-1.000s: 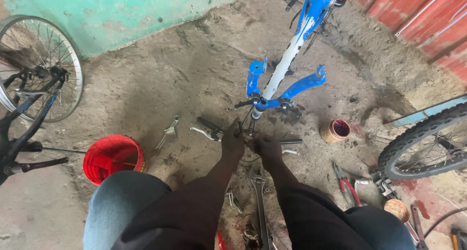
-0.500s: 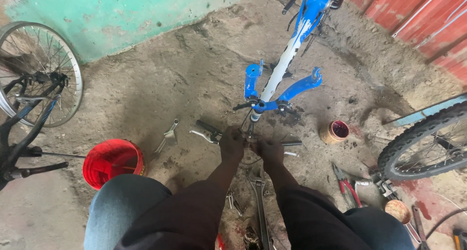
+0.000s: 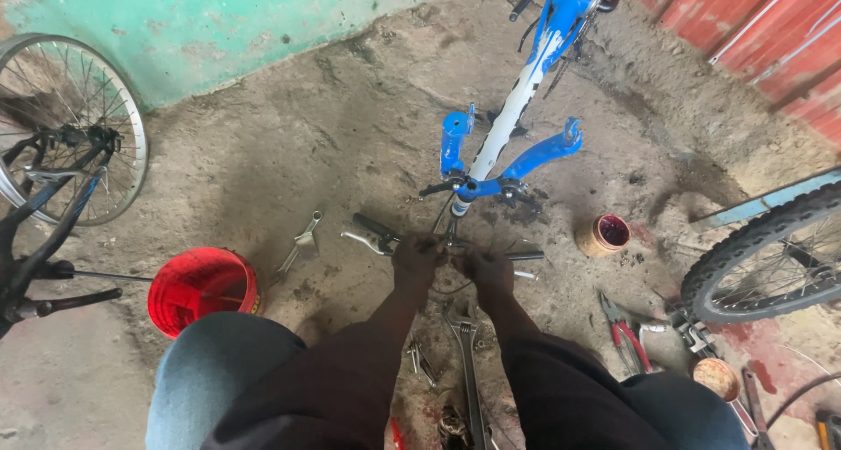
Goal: Adjusting and assembling components on a bicycle fork, involving fine manipulation of small parts and tool use.
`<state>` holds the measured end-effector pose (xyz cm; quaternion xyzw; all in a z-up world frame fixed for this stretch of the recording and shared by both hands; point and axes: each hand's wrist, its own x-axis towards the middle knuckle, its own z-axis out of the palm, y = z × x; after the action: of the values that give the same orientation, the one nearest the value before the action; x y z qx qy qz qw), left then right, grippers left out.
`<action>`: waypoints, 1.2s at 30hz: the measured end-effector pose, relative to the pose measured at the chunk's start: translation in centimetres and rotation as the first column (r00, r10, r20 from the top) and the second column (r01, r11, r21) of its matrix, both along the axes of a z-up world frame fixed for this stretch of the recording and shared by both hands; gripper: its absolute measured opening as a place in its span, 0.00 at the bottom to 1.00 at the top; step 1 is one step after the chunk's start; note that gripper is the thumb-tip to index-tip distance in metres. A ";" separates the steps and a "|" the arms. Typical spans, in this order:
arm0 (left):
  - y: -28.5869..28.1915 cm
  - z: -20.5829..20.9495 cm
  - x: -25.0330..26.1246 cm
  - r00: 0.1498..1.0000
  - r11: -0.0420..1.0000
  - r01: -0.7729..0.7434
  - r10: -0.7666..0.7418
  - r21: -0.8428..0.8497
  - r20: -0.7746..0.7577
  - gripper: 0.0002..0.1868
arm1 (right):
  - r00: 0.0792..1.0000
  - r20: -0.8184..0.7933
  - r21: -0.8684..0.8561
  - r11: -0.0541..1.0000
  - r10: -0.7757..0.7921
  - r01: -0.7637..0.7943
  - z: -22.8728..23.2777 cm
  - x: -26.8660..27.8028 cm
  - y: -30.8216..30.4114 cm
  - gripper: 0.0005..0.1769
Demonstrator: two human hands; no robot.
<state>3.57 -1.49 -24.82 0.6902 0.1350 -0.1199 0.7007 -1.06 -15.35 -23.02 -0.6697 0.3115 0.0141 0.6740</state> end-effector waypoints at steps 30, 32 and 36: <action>0.2 -2.6 0.0 1.000 0.990 0.015 -0.017 -0.141 -0.007 0.15 | 0.984 0.172 0.178 0.981 0.045 -0.076 -2.6 0.1 -0.7 0.20; -0.1 -3.7 0.0 1.000 0.991 0.023 -0.026 -0.135 -0.018 0.17 | 0.983 0.179 0.178 0.982 0.038 -0.070 -2.6 0.1 -0.8 0.21; -0.1 -7.6 0.8 0.969 0.830 -0.199 0.085 -0.521 -0.234 0.21 | 0.988 0.141 0.166 0.983 0.056 -0.079 -3.6 0.3 -1.4 0.20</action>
<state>4.36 -1.60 -32.41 0.4370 0.2167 -0.1695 0.8564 -0.74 -16.77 -26.64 -0.6191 0.2395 0.0180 0.7477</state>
